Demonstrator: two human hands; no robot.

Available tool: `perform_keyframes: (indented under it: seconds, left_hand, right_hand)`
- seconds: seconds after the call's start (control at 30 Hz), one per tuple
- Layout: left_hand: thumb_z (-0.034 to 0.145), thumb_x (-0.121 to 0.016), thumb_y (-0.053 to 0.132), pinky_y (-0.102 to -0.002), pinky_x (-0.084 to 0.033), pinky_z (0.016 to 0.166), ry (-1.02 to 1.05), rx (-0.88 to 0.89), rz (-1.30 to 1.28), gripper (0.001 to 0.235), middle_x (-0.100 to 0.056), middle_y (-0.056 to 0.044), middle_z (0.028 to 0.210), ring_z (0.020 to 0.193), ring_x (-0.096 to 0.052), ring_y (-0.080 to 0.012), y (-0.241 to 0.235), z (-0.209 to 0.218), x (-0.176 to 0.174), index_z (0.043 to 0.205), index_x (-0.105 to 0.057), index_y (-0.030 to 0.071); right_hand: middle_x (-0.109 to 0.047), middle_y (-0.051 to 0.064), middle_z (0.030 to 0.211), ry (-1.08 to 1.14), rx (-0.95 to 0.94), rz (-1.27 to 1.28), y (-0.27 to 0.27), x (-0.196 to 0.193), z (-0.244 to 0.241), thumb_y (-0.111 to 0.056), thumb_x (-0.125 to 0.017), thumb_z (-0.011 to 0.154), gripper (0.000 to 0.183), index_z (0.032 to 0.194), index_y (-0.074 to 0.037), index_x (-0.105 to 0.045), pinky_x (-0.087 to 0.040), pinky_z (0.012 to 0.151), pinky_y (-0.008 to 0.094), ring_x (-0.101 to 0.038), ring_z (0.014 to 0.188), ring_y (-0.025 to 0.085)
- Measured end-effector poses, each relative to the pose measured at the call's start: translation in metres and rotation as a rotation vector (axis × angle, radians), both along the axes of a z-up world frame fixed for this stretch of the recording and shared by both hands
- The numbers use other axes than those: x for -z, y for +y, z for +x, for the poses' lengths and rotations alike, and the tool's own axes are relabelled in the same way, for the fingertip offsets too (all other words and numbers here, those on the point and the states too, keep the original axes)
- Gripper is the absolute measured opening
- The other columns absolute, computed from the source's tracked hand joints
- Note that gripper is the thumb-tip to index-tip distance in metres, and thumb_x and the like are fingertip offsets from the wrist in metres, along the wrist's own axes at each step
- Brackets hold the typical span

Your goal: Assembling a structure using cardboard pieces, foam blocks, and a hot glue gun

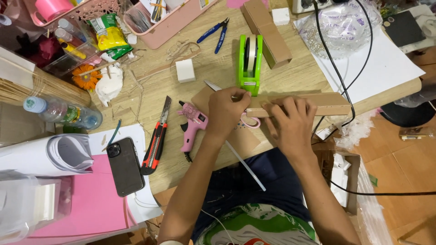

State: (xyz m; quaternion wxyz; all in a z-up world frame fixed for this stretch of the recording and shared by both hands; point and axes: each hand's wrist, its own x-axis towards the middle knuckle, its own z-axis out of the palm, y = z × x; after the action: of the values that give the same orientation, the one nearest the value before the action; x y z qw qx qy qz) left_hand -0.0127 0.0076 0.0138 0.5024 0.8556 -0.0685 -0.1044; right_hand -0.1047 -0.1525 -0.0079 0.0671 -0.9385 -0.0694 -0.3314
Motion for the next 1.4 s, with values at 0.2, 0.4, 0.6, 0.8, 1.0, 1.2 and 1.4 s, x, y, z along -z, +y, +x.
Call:
perform_keyframes:
  seconds: [0.2, 0.4, 0.6, 0.8, 1.0, 1.2, 1.4]
  left_hand:
    - [0.093, -0.071, 0.018, -0.033, -0.054, 0.078, -0.138, 0.009, -0.411, 0.016, -0.079, -0.014, 0.107, 0.093, -0.074, -0.0243, 0.014, -0.034, -0.008, 0.097, -0.079, 0.004]
    - [0.092, -0.077, 0.017, -0.027, -0.056, 0.074, -0.154, -0.051, -0.51, 0.009, -0.08, -0.007, 0.104, 0.087, -0.067, -0.0105, 0.032, -0.071, -0.007, 0.095, -0.081, 0.01]
    - [0.088, -0.08, 0.011, -0.028, -0.055, 0.063, -0.326, -0.152, -0.44, 0.006, -0.079, -0.01, 0.085, 0.067, -0.062, -0.0091, 0.038, -0.093, -0.012, 0.092, -0.082, 0.006]
    - [0.085, -0.08, 0.011, -0.027, -0.054, 0.063, -0.404, -0.205, -0.446, 0.005, -0.081, -0.008, 0.091, 0.061, -0.064, -0.0109, 0.047, -0.109, -0.011, 0.089, -0.082, 0.008]
    - [0.082, -0.085, 0.006, -0.026, -0.056, 0.066, -0.313, -0.175, -0.575, 0.025, -0.08, -0.009, 0.096, 0.086, -0.07, -0.0157, 0.066, -0.115, 0.001, 0.107, -0.079, 0.004]
    - [0.092, -0.073, 0.004, -0.029, -0.057, 0.076, -0.01, -0.183, -0.679, 0.015, -0.079, -0.015, 0.106, 0.098, -0.065, -0.0159, 0.082, -0.122, 0.005, 0.105, -0.079, 0.0]
    - [0.091, -0.076, 0.012, -0.034, -0.066, 0.064, 0.3, -0.124, -0.666, 0.038, -0.076, -0.024, 0.1, 0.074, -0.071, -0.0191, 0.105, -0.113, 0.011, 0.122, -0.067, -0.007]
  right_hand:
    - [-0.062, 0.004, 0.105, -0.209, -0.129, 0.125, 0.005, 0.004, -0.012, -0.014, -0.082, 0.091, 0.015, 0.103, -0.016, -0.075, -0.032, 0.099, 0.048, -0.056, 0.098, 0.028]
    - [-0.072, 0.003, 0.106, -0.377, -0.207, 0.165, 0.014, 0.016, -0.032, -0.013, -0.087, 0.092, 0.011, 0.092, -0.02, -0.078, -0.027, 0.099, 0.051, -0.063, 0.102, 0.029]
    - [-0.073, 0.004, 0.104, -0.455, -0.272, 0.184, 0.025, 0.019, -0.044, -0.005, -0.089, 0.088, 0.016, 0.087, -0.019, -0.08, -0.03, 0.102, 0.05, -0.065, 0.101, 0.03]
    - [-0.075, 0.007, 0.106, -0.482, -0.321, 0.18, 0.037, 0.015, -0.054, -0.006, -0.089, 0.086, 0.014, 0.088, -0.018, -0.082, -0.043, 0.103, 0.047, -0.067, 0.102, 0.033]
    - [-0.075, 0.005, 0.106, -0.493, -0.391, 0.222, 0.045, 0.031, -0.054, -0.008, -0.087, 0.087, 0.014, 0.08, -0.018, -0.079, -0.034, 0.104, 0.051, -0.065, 0.103, 0.031]
    - [-0.076, 0.002, 0.1, -0.556, -0.424, 0.222, 0.053, 0.044, -0.047, -0.013, -0.088, 0.085, 0.018, 0.075, -0.025, -0.077, -0.036, 0.103, 0.051, -0.066, 0.098, 0.027]
    - [-0.071, 0.001, 0.116, -0.367, -0.408, 0.239, 0.059, 0.052, -0.043, -0.026, -0.092, 0.077, 0.019, 0.088, -0.032, -0.077, -0.038, 0.11, 0.053, -0.059, 0.117, 0.03]
